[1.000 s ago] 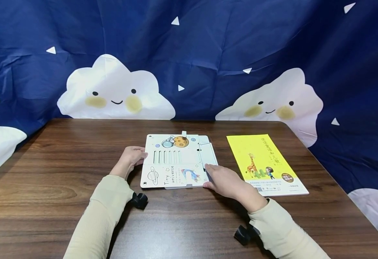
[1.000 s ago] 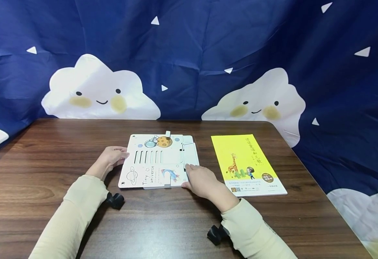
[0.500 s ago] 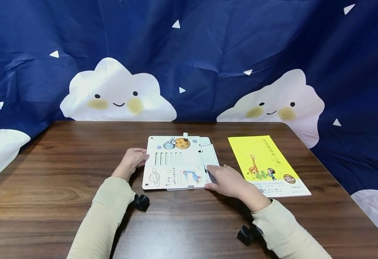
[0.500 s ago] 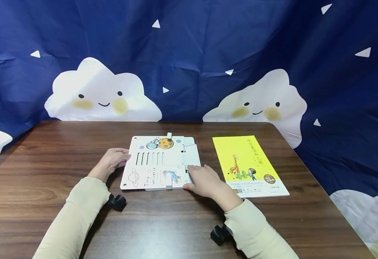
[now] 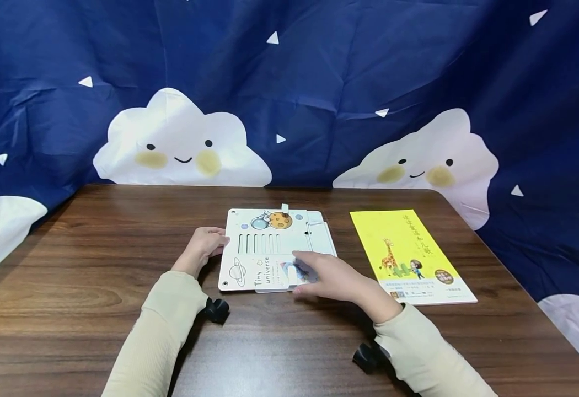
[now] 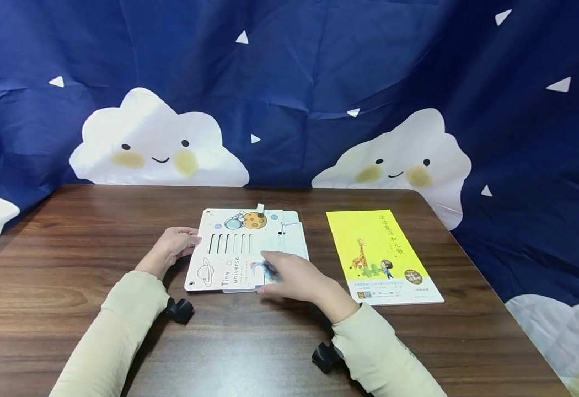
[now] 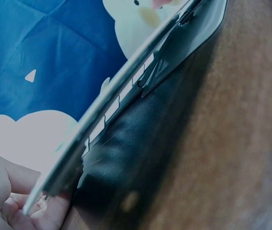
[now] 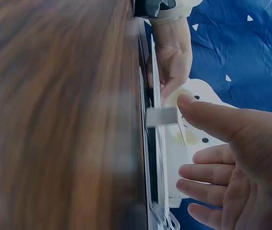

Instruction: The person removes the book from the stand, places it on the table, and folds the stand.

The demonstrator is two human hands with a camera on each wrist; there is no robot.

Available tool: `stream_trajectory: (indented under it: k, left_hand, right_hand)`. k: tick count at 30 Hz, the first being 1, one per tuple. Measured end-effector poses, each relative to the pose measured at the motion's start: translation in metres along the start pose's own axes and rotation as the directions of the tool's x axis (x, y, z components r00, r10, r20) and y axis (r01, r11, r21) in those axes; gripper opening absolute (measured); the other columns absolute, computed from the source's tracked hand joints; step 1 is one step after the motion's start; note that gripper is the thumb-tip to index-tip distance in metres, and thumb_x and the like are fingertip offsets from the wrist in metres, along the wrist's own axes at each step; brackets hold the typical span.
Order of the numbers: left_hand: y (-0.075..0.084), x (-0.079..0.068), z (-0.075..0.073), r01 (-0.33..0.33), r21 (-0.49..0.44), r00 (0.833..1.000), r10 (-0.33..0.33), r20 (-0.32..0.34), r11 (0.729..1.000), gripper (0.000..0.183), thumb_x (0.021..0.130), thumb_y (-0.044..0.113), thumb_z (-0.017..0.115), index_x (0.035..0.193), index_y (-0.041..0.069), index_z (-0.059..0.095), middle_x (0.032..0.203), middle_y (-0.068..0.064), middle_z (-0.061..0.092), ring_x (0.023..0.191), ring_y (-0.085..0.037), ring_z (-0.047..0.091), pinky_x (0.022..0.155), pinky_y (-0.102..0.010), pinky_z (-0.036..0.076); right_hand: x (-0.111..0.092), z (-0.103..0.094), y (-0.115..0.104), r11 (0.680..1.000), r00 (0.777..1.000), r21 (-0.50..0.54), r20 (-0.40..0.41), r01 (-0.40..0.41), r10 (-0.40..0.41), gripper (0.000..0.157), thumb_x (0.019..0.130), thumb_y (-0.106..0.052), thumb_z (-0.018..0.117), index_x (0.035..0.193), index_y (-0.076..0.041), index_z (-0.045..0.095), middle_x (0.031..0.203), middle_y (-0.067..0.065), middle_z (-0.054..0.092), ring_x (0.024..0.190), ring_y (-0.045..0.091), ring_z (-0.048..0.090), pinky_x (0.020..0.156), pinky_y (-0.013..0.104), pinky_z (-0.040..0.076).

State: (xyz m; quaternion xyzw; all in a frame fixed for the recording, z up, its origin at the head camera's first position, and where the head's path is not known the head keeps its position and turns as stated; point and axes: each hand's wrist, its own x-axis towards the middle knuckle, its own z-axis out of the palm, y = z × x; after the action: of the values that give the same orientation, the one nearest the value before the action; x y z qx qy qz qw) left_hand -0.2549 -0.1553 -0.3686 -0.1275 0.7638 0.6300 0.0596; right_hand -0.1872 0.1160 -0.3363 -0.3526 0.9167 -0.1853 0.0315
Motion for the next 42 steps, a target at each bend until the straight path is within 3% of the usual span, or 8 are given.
stream_trajectory:
  k: [4,8,13,29,35,42]
  left_hand:
    - [-0.001,0.001,0.001,-0.002,-0.002,1.0,0.002,0.005,1.0,0.034,0.079,-0.004,0.051,0.112,-0.012,0.048,0.104,-0.022,0.055,0.073,-0.014,0.056,0.067,-0.025,0.048]
    - [0.0,0.002,0.002,-0.003,-0.006,1.0,0.003,0.007,1.0,0.033,0.08,-0.004,0.051,0.111,-0.012,0.048,0.104,-0.023,0.055,0.074,-0.014,0.056,0.067,-0.025,0.048]
    - [0.003,0.002,0.002,0.002,0.009,1.0,-0.002,0.014,1.0,0.033,0.08,-0.003,0.051,0.112,-0.011,0.048,0.106,-0.022,0.054,0.078,-0.016,0.055,0.069,-0.026,0.047]
    - [0.002,0.003,0.001,0.007,-0.001,1.0,-0.007,0.006,1.0,0.034,0.08,-0.002,0.051,0.113,-0.011,0.048,0.106,-0.022,0.054,0.079,-0.016,0.056,0.07,-0.026,0.047]
    - [0.001,0.002,0.0,-0.01,-0.011,1.0,0.01,0.003,1.0,0.033,0.079,-0.004,0.05,0.111,-0.012,0.048,0.098,-0.019,0.057,0.073,-0.013,0.056,0.068,-0.026,0.048]
    - [0.0,0.002,-0.001,0.0,-0.014,1.0,0.001,0.005,1.0,0.033,0.079,-0.003,0.051,0.111,-0.012,0.049,0.103,-0.022,0.055,0.074,-0.014,0.056,0.068,-0.026,0.048]
  right_hand:
    - [0.005,0.005,-0.002,1.0,1.0,0.001,0.009,0.028,-0.028,0.061,0.073,-0.035,0.068,0.121,-0.002,0.048,0.113,0.007,0.054,0.095,0.012,0.05,0.081,0.028,0.04]
    - [0.007,0.008,-0.002,1.0,1.0,-0.016,0.013,0.017,-0.017,0.05,0.075,-0.029,0.067,0.116,-0.004,0.053,0.103,0.004,0.058,0.079,0.011,0.049,0.07,0.026,0.041]
    - [0.006,0.009,-0.001,0.999,1.0,-0.034,-0.011,0.024,-0.024,0.043,0.077,-0.027,0.065,0.113,-0.006,0.055,0.096,0.0,0.058,0.073,0.011,0.047,0.065,0.024,0.04]
    - [0.006,0.012,-0.001,0.997,0.998,-0.049,-0.033,0.052,-0.053,0.04,0.078,-0.026,0.064,0.112,-0.006,0.056,0.095,0.0,0.059,0.073,0.012,0.048,0.066,0.025,0.04]
    - [0.007,0.012,-0.002,0.996,0.998,-0.063,-0.038,0.056,-0.058,0.04,0.077,-0.026,0.064,0.111,-0.007,0.056,0.094,-0.001,0.059,0.073,0.012,0.048,0.066,0.025,0.04]
    - [0.008,0.014,-0.002,0.997,0.998,-0.063,-0.04,0.037,-0.04,0.042,0.077,-0.026,0.064,0.113,-0.006,0.056,0.101,0.003,0.059,0.08,0.01,0.051,0.072,0.027,0.042]
